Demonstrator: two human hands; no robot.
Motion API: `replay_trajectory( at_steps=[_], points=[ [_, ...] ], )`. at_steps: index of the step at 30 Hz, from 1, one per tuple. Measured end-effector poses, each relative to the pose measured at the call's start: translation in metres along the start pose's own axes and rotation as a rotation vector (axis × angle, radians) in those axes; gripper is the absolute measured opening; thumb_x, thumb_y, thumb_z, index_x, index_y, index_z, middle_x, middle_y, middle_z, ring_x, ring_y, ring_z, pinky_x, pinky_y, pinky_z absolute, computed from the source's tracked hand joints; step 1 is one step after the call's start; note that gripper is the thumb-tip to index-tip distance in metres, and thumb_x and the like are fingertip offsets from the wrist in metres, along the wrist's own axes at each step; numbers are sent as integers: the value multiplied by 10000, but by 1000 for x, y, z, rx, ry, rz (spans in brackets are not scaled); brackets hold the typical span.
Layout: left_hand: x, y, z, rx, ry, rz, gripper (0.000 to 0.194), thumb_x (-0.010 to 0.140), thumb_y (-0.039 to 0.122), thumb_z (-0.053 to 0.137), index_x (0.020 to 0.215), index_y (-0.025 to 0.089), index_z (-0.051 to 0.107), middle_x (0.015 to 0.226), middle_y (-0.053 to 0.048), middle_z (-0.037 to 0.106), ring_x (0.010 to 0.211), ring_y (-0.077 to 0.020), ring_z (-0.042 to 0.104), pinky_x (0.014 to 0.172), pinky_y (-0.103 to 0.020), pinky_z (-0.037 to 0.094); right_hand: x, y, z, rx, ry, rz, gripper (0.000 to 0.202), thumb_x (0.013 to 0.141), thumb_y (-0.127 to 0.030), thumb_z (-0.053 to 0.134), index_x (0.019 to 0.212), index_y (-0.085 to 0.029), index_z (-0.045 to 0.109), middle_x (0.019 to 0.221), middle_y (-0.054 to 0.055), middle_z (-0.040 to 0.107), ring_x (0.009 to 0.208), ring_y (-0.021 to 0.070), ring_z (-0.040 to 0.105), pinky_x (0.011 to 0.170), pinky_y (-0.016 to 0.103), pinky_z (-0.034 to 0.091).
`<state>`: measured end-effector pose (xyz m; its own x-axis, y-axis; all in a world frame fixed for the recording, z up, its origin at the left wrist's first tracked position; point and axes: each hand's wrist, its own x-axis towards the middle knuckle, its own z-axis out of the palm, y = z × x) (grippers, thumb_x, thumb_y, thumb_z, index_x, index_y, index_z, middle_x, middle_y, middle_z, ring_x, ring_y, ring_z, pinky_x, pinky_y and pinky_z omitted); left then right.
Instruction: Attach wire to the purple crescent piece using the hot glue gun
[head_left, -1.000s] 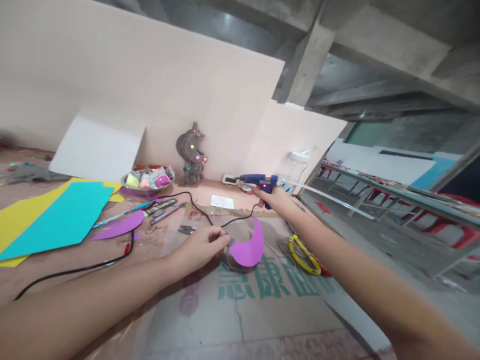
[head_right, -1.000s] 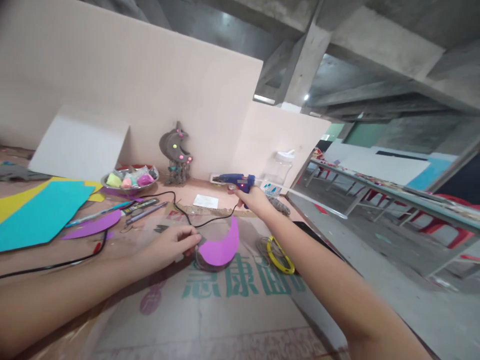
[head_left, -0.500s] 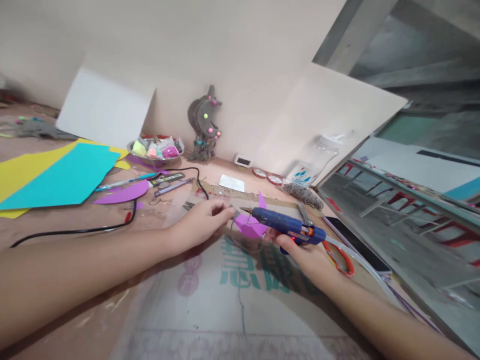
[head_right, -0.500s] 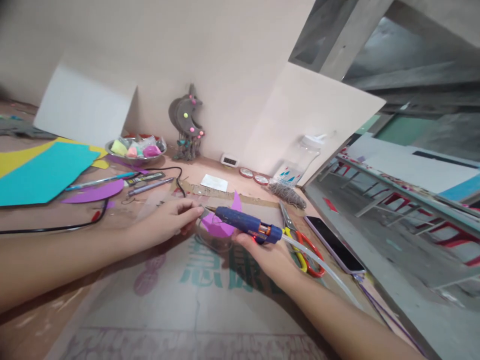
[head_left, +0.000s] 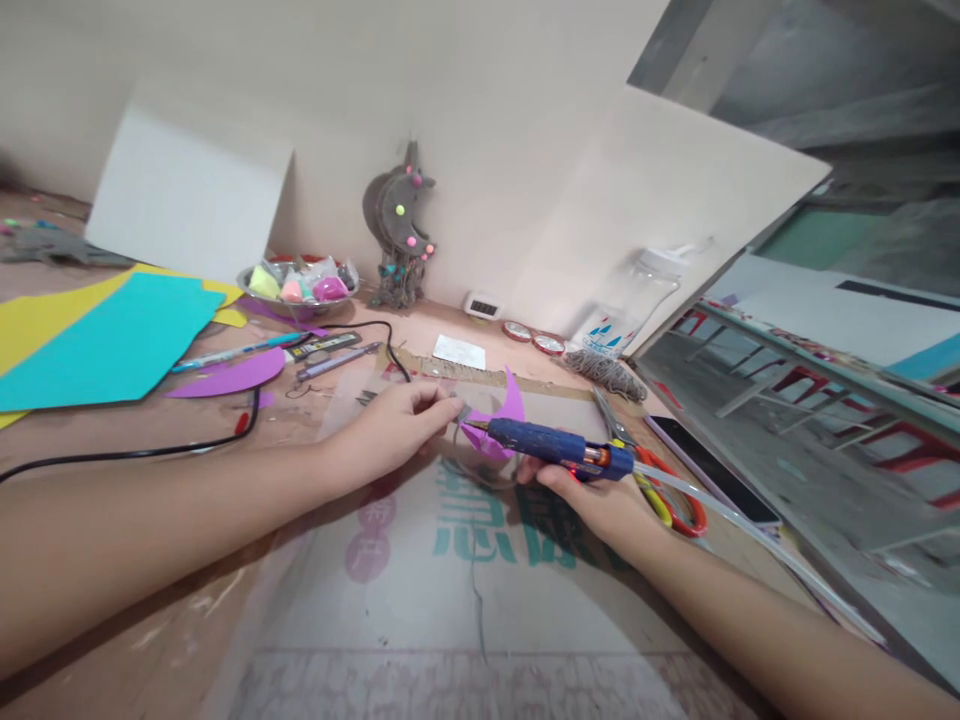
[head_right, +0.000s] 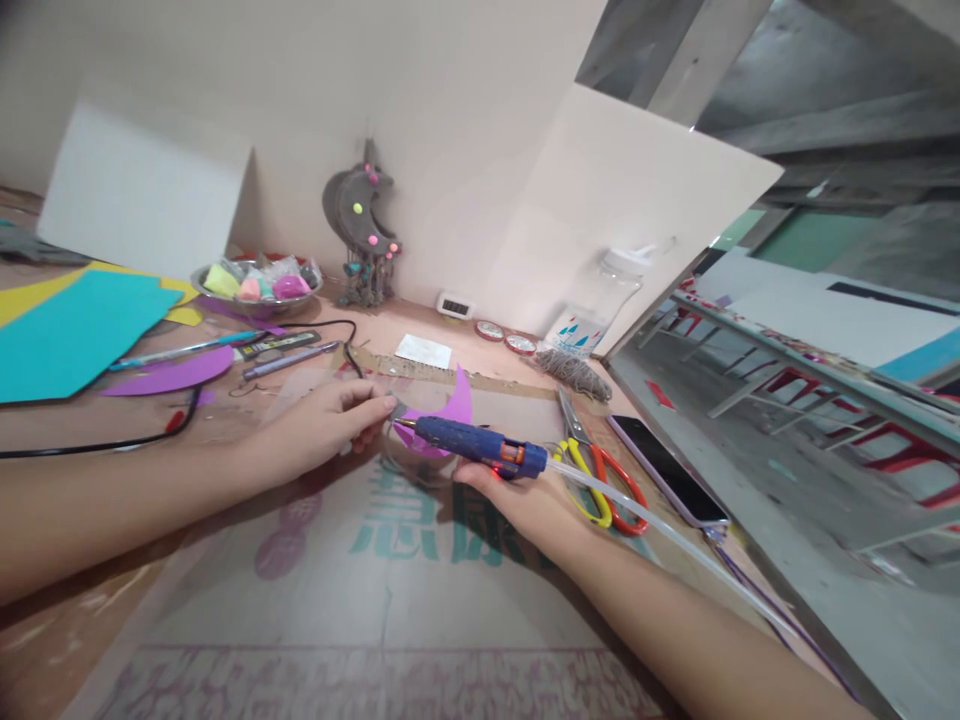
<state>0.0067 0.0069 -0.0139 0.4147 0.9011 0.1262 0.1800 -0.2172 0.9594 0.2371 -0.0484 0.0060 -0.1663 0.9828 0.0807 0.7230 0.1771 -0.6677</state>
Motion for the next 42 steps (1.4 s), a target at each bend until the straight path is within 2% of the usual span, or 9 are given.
replay_trajectory(
  at_steps=[7,16,21,25,29,34,42],
  points=[
    [0,-1,-1,27,-17,18,344,846,401,453,587,178,418,512,53,432,473,-84,404,476,-211,312,-1,0,0,-4,-22,-28,292,786,-505,516,763,-236,627,814,30,690,815,224,638,813,349,496],
    [-1,-1,-1,10,-12,-5,345,853,401,438,590,180,415,499,55,411,434,-75,384,441,-205,283,-1,1,-1,-100,35,14,295,771,-510,515,732,-242,633,769,19,692,762,219,652,708,321,522],
    [1,-3,0,-20,-2,15,337,850,399,450,596,182,400,502,57,410,436,-72,373,438,-200,284,-1,-2,0,-2,-26,-82,291,783,-521,535,718,-249,614,728,32,663,717,217,633,666,301,506],
    [0,-1,0,0,-8,9,339,854,386,447,590,178,407,502,57,414,454,-75,383,457,-204,295,-2,-5,0,25,-35,-93,272,752,-519,586,724,-249,607,707,24,648,679,213,616,633,299,493],
    [-1,1,-1,28,-12,23,337,853,376,451,585,177,406,513,57,420,469,-77,388,473,-209,306,-2,-3,1,12,-16,-65,275,757,-516,576,736,-243,608,705,14,654,689,213,619,654,311,499],
    [-1,1,-1,26,-20,42,338,858,378,444,589,179,405,513,58,416,468,-79,387,463,-207,306,-3,0,0,-31,-13,-59,262,789,-495,543,768,-249,630,814,14,695,786,215,641,741,314,504],
    [-2,3,-2,90,-16,73,325,874,361,429,607,174,423,526,61,433,472,-76,403,483,-206,313,-2,-3,1,-61,11,-18,322,782,-508,509,688,-227,636,762,20,691,776,212,637,771,335,494]
  ],
)
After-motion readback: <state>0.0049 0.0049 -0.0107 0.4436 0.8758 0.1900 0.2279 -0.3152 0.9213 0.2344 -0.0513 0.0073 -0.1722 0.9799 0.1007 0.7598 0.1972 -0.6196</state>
